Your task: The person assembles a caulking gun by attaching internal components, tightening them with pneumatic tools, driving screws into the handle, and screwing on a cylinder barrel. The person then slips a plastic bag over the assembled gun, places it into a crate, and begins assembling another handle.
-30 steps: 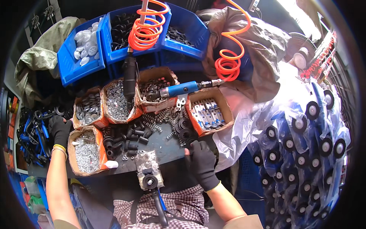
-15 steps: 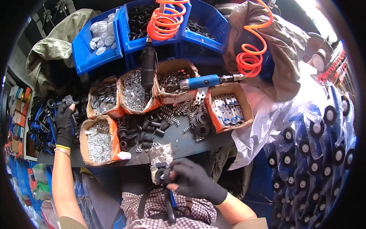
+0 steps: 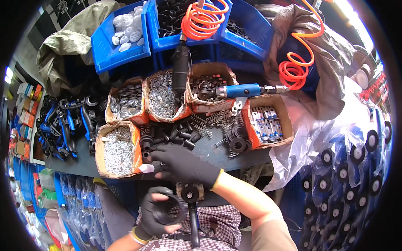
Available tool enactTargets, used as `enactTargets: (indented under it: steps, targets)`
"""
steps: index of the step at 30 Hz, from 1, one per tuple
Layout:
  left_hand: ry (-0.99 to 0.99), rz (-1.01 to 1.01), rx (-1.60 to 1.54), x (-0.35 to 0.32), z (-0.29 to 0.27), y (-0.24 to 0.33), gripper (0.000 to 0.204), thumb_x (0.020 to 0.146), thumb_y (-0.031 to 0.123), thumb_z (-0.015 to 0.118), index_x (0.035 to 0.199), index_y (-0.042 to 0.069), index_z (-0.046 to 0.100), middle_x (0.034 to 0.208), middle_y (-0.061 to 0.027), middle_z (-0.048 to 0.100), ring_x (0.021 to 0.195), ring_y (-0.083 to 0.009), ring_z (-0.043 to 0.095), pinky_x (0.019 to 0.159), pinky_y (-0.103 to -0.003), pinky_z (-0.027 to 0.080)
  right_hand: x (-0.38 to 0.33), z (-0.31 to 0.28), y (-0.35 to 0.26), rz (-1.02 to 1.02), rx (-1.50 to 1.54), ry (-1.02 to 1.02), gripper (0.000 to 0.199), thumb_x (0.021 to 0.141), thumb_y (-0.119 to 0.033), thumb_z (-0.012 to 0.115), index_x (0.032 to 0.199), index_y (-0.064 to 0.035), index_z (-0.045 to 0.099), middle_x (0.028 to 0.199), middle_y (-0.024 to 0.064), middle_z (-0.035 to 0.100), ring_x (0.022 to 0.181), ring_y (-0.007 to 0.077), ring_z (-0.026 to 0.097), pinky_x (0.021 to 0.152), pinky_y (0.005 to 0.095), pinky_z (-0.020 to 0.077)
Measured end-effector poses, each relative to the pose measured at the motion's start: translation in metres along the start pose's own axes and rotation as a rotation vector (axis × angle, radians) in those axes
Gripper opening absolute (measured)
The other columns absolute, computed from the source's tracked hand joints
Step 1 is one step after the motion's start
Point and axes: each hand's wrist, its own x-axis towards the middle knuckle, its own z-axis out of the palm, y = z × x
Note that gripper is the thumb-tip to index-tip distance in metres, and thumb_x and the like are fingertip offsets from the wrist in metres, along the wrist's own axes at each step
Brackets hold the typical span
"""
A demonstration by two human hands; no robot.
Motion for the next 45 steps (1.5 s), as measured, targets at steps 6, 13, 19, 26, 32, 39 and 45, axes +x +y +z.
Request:
enactTargets:
  steps: [6,13,19,26,32,39,45]
  targets:
    - [0.093,-0.003,0.763,0.015,0.030,-0.028,0.074,0.054,0.033,0.087,0.112,0.002,0.055,0.102,-0.0149,0.056,0.095,-0.0320,0.057,0.082,-0.040,0.048,0.033,0.023,0.005,0.024,-0.078,-0.190,0.039,0.068,-0.027,0.076,0.097,-0.0062,0.061,0.092,0.0126,0.060,0.085,0.0338,0.061,0.076,0.0412,0.0475]
    - [0.030,0.248,0.887,0.020,0.021,-0.031,0.076,0.055,0.040,0.085,0.114,0.001,0.055,0.101,-0.0139,0.055,0.093,-0.0339,0.056,0.080,-0.042,0.048,-0.009,-0.028,-0.002,0.010,0.062,0.239,0.037,0.067,-0.023,0.077,0.092,-0.0038,0.058,0.086,0.0104,0.060,0.079,0.0277,0.062,0.068,0.0347,0.0488]
    - [-0.140,0.229,1.006,0.033,0.012,-0.007,0.078,0.062,0.043,0.080,0.119,-0.003,0.052,0.110,-0.0183,0.054,0.100,-0.0367,0.054,0.085,-0.043,0.047,-0.072,-0.039,-0.004,0.264,0.469,0.380,0.035,0.071,-0.013,0.079,0.097,-0.0006,0.058,0.092,0.0042,0.062,0.087,0.0094,0.058,0.077,0.0259,0.0476]
    - [0.024,0.428,1.646,0.136,-0.059,0.011,0.035,0.075,0.019,0.063,0.106,0.002,0.062,0.104,-0.0142,0.055,0.104,-0.0332,0.048,0.096,-0.047,0.036,-0.100,-0.029,-0.012,0.402,0.542,0.485,0.035,0.074,-0.011,0.077,0.104,0.0006,0.063,0.092,0.0025,0.063,0.086,0.0083,0.057,0.080,0.0252,0.0451]
    - [-0.186,0.139,1.714,0.160,-0.079,0.009,0.024,0.072,0.025,0.068,0.092,0.012,0.068,0.108,-0.0060,0.057,0.109,-0.0269,0.048,0.104,-0.045,0.027,-0.100,-0.024,-0.019,0.412,0.635,0.482,0.031,0.072,-0.003,0.075,0.100,0.0001,0.062,0.092,0.0005,0.061,0.087,0.0080,0.056,0.080,0.0251,0.0446]
    - [-0.383,0.267,1.570,0.157,-0.072,0.015,0.023,0.068,0.026,0.071,0.088,0.014,0.070,0.100,-0.0036,0.060,0.107,-0.0223,0.050,0.108,-0.043,0.023,-0.106,-0.020,-0.018,0.418,0.734,0.472,0.035,0.075,-0.009,0.076,0.105,0.0025,0.062,0.092,0.0017,0.063,0.085,0.0072,0.058,0.077,0.0243,0.0468]
    - [-0.373,0.289,1.479,0.160,-0.057,-0.002,0.019,0.067,0.020,0.073,0.082,0.011,0.068,0.085,-0.0034,0.062,0.093,-0.0239,0.057,0.092,-0.040,0.043,-0.095,-0.008,-0.019,0.377,0.946,0.560,0.037,0.078,-0.009,0.074,0.111,0.0005,0.059,0.093,0.0013,0.063,0.086,0.0057,0.057,0.075,0.0231,0.0469]
